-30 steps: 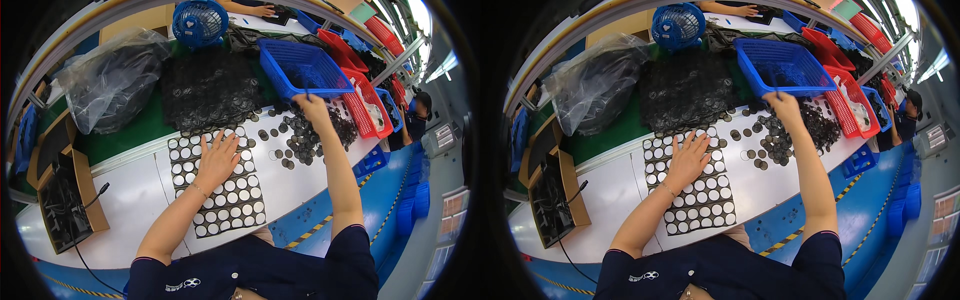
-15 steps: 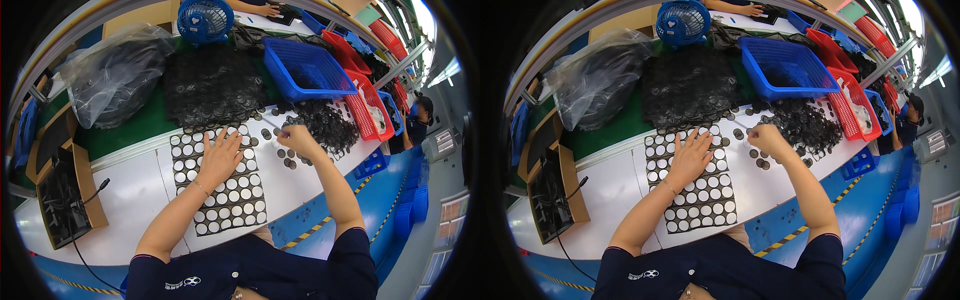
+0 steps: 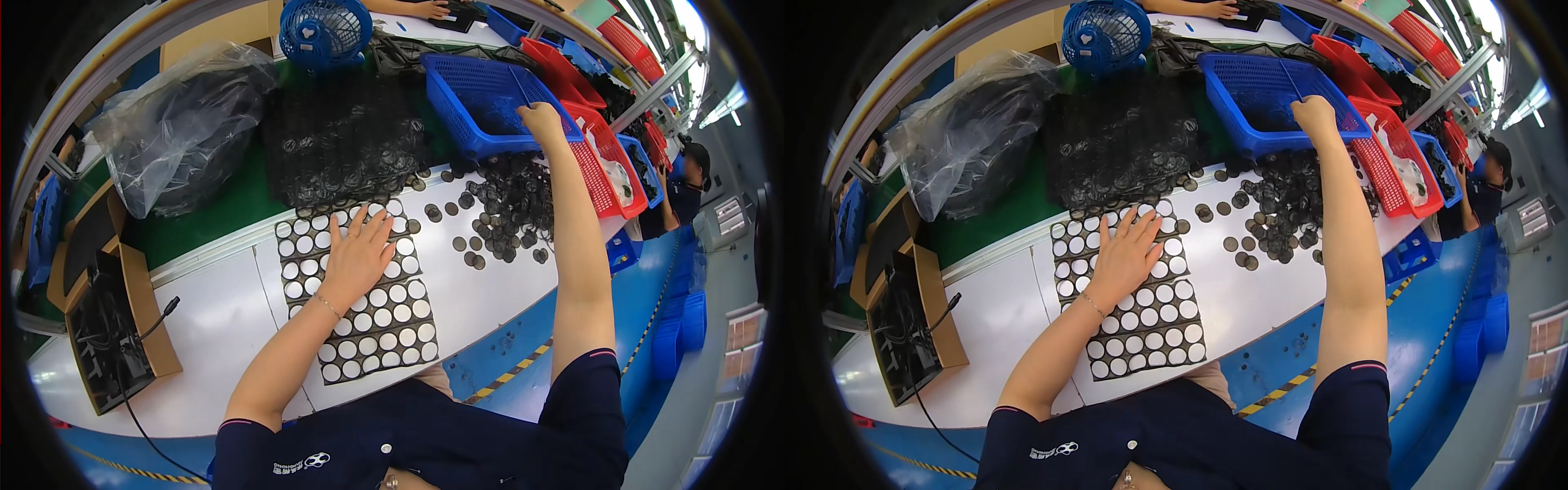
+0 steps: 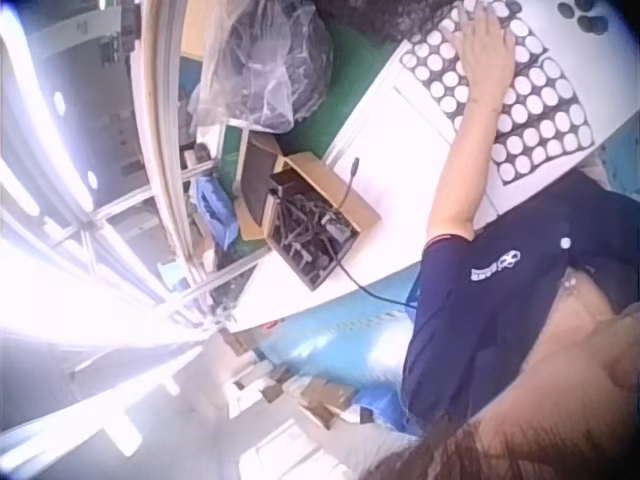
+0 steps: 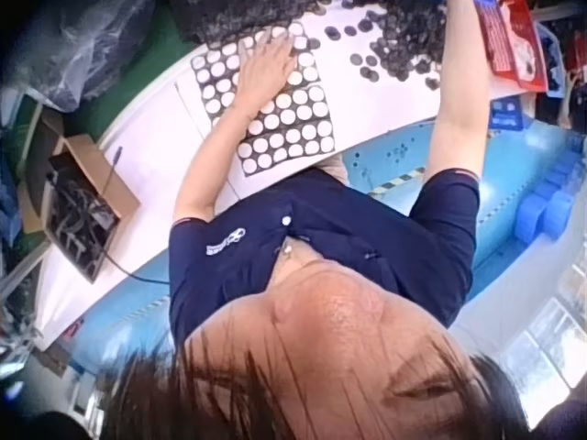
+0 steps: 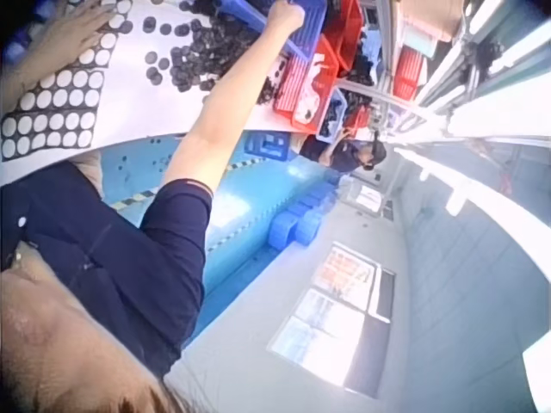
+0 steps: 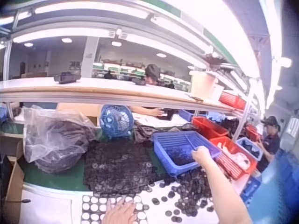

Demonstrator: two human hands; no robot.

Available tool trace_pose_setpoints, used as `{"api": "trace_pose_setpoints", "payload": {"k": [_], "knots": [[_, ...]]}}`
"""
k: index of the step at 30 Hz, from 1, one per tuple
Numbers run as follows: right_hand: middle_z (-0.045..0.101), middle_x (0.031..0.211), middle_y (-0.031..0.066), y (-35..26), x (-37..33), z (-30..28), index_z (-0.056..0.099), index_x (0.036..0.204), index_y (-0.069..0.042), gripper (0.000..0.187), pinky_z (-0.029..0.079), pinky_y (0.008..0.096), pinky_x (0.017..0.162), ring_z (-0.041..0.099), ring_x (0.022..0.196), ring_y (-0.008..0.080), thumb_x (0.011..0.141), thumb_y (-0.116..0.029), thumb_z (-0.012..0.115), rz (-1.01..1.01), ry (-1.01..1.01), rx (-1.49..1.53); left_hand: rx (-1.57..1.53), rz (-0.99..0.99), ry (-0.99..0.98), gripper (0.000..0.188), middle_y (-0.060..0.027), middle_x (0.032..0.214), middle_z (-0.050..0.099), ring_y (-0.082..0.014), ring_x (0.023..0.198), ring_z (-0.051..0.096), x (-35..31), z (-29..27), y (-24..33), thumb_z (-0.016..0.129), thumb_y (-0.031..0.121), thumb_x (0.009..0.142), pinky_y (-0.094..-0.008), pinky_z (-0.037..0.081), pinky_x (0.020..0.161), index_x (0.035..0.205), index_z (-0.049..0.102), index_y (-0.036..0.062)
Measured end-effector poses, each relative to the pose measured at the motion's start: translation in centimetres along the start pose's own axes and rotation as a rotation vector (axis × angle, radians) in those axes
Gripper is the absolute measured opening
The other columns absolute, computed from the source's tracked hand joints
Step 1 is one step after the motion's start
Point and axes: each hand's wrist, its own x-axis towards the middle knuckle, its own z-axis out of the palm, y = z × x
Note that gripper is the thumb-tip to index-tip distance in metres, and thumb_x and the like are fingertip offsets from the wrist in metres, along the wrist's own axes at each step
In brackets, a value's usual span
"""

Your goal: Manually pushing small circular black rubber seals into a white template grid using a blue handheld tool.

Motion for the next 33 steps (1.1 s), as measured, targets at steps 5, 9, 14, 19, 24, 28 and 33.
{"api": "trace_pose_setpoints", "payload": {"k": [5, 9, 14, 19, 24, 28, 33], "knots": [[0.071, 0.093, 0.0023, -0.2, -4.6, 0.2, 0.078, 0.102, -0.002, 0.033, 0.043, 0.0283, 0.063, 0.050, 0.066, 0.0096, 0.100, -0.031, 0.062, -0.051, -0.026, 0.983, -0.267, -0.025, -0.046, 0.048, -0.0091, 0.154, 0.050, -0.0318, 0.148, 0.038, 0.3, 0.0, -0.7, 0.058, 0.029, 0.101, -0.0621, 0.019, 0.121, 0.146, 0.054, 0.0107], [0.068, 0.084, 0.0027, -4.3, -19.6, 0.9, 0.075, 0.107, 0.000, 0.052, 0.040, 0.0223, 0.057, 0.053, 0.062, 0.0061, 0.110, -0.041, 0.043, -0.108, -0.129, 0.957, -0.283, -0.004, -0.063, 0.040, -0.0095, 0.149, 0.054, -0.0333, 0.146, 0.041, -2.9, -4.8, 0.4, 0.061, 0.020, 0.099, -0.0596, 0.023, 0.120, 0.138, 0.059, 0.0089], [0.067, 0.106, 0.0152, -2.7, -37.4, 5.1, 0.067, 0.112, 0.008, 0.032, 0.059, 0.0313, 0.079, 0.071, 0.085, 0.0209, 0.110, -0.018, 0.049, -0.092, -0.291, 1.066, -0.185, 0.155, -0.201, 0.035, -0.0047, 0.144, 0.057, -0.0275, 0.141, 0.048, -11.5, -7.8, 2.5, 0.069, 0.017, 0.093, -0.0598, 0.027, 0.119, 0.127, 0.065, 0.0117], [0.074, 0.107, 0.0109, -2.5, -45.1, 5.4, 0.075, 0.108, -0.005, 0.019, 0.050, 0.0441, 0.101, 0.071, 0.108, 0.0254, 0.090, -0.001, 0.072, -0.408, -0.196, 0.588, -0.265, 0.308, -0.229, 0.040, -0.0017, 0.145, 0.057, -0.0243, 0.141, 0.048, -14.8, -7.8, 4.3, 0.074, 0.022, 0.090, -0.0593, 0.026, 0.121, 0.128, 0.067, 0.0167], [0.076, 0.103, 0.0078, -2.6, -47.3, 5.5, 0.076, 0.106, -0.008, 0.018, 0.041, 0.0473, 0.109, 0.070, 0.109, 0.0235, 0.089, -0.008, 0.074, -0.293, -0.254, 0.543, -0.290, 0.340, -0.277, 0.040, 0.0000, 0.146, 0.057, -0.0231, 0.143, 0.047, -15.1, -7.4, 5.0, 0.074, 0.024, 0.089, -0.0613, 0.026, 0.121, 0.128, 0.068, 0.0200], [0.075, 0.102, 0.0067, -2.8, -47.3, 5.7, 0.076, 0.105, -0.009, 0.017, 0.041, 0.0464, 0.109, 0.070, 0.108, 0.0226, 0.088, -0.008, 0.075, -0.305, -0.237, 0.529, -0.280, 0.361, -0.278, 0.040, 0.0001, 0.144, 0.058, -0.0230, 0.143, 0.047, -15.2, -7.4, 5.0, 0.075, 0.025, 0.088, -0.0632, 0.026, 0.120, 0.128, 0.069, 0.0201], [0.075, 0.099, 0.0049, -3.2, -47.3, 5.6, 0.076, 0.103, -0.009, 0.017, 0.040, 0.0457, 0.108, 0.069, 0.107, 0.0216, 0.087, -0.008, 0.075, -0.318, -0.238, 0.487, -0.271, 0.367, -0.265, 0.040, -0.0008, 0.142, 0.059, -0.0232, 0.143, 0.046, -15.3, -7.3, 4.9, 0.075, 0.028, 0.088, -0.0641, 0.028, 0.119, 0.126, 0.069, 0.0189]]}}
